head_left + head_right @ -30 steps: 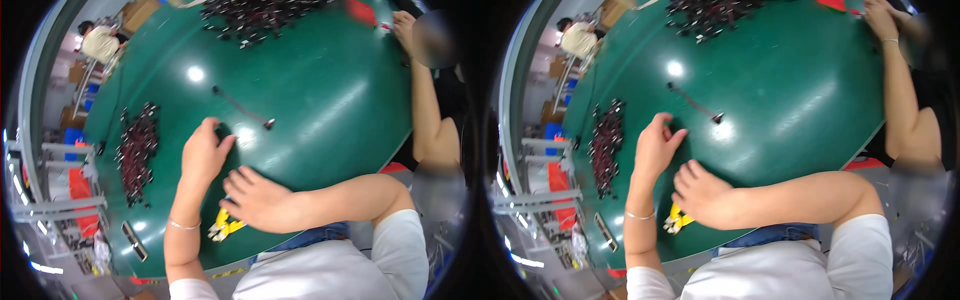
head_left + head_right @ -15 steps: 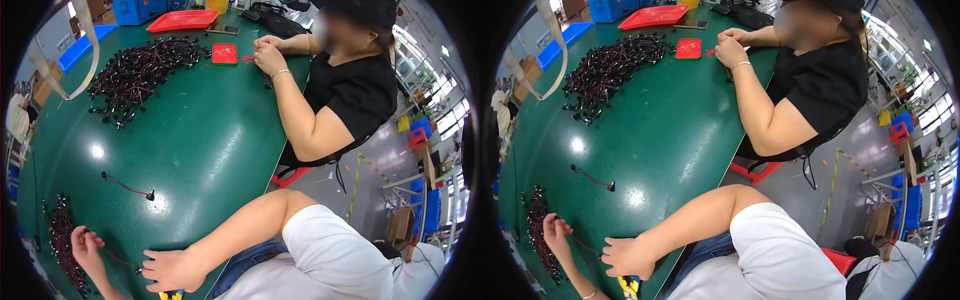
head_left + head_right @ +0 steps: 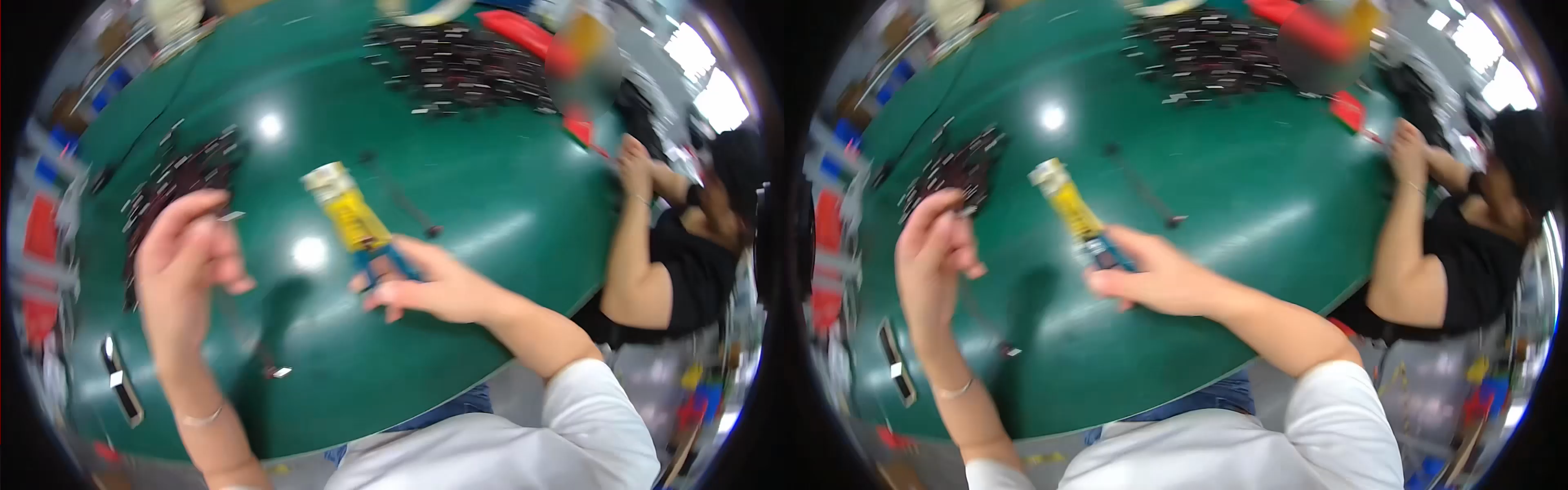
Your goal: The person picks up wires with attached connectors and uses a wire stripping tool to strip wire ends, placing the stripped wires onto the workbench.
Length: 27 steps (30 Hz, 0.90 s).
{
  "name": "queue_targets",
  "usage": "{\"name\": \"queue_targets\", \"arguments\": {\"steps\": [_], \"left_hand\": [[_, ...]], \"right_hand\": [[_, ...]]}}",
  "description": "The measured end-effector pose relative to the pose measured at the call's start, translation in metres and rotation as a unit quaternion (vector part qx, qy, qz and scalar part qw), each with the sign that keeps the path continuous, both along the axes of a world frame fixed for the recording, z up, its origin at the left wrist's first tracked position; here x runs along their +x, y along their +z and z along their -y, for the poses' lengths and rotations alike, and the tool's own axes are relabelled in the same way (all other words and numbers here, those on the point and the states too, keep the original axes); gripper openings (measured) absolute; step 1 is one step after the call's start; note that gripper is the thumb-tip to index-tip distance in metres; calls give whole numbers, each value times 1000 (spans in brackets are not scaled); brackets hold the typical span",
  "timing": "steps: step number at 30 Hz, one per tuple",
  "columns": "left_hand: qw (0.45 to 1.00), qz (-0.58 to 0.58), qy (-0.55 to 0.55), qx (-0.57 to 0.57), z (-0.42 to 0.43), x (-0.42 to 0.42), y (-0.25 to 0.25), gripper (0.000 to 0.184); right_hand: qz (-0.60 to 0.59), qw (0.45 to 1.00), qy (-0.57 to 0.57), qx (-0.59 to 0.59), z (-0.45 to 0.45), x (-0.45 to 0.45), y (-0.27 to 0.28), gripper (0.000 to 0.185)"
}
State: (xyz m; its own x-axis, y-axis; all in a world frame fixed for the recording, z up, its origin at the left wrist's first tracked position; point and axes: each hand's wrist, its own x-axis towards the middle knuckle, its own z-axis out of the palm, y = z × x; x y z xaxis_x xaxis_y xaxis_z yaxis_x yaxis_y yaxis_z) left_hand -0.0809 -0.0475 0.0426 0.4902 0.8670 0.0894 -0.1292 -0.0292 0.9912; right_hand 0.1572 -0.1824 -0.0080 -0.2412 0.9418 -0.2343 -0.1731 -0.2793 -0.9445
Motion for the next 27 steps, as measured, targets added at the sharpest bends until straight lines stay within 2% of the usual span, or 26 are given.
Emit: {"name": "queue_targets", "arguments": {"steps": [3, 4, 7, 18, 27], "left_hand": [[998, 26, -44, -27, -2, 0, -7, 21], [999, 22, -23, -23, -3, -3, -6, 21], [998, 36, -34, -37, 2, -1, -3, 18], [985, 45, -153, -60, 2, 1, -13, 18], [982, 63, -170, -59, 5, 4, -20, 18]], "right_hand": [[48, 994, -23, 99, -8, -4, -14, 70], [42, 994, -2, 103, -11, -8, -14, 70], [106, 991, -10, 77, -5, -8, 0, 76], [99, 991, 0, 88, -8, -4, -2, 80], [96, 993, -3, 72, -6, -7, 8, 83]]}}
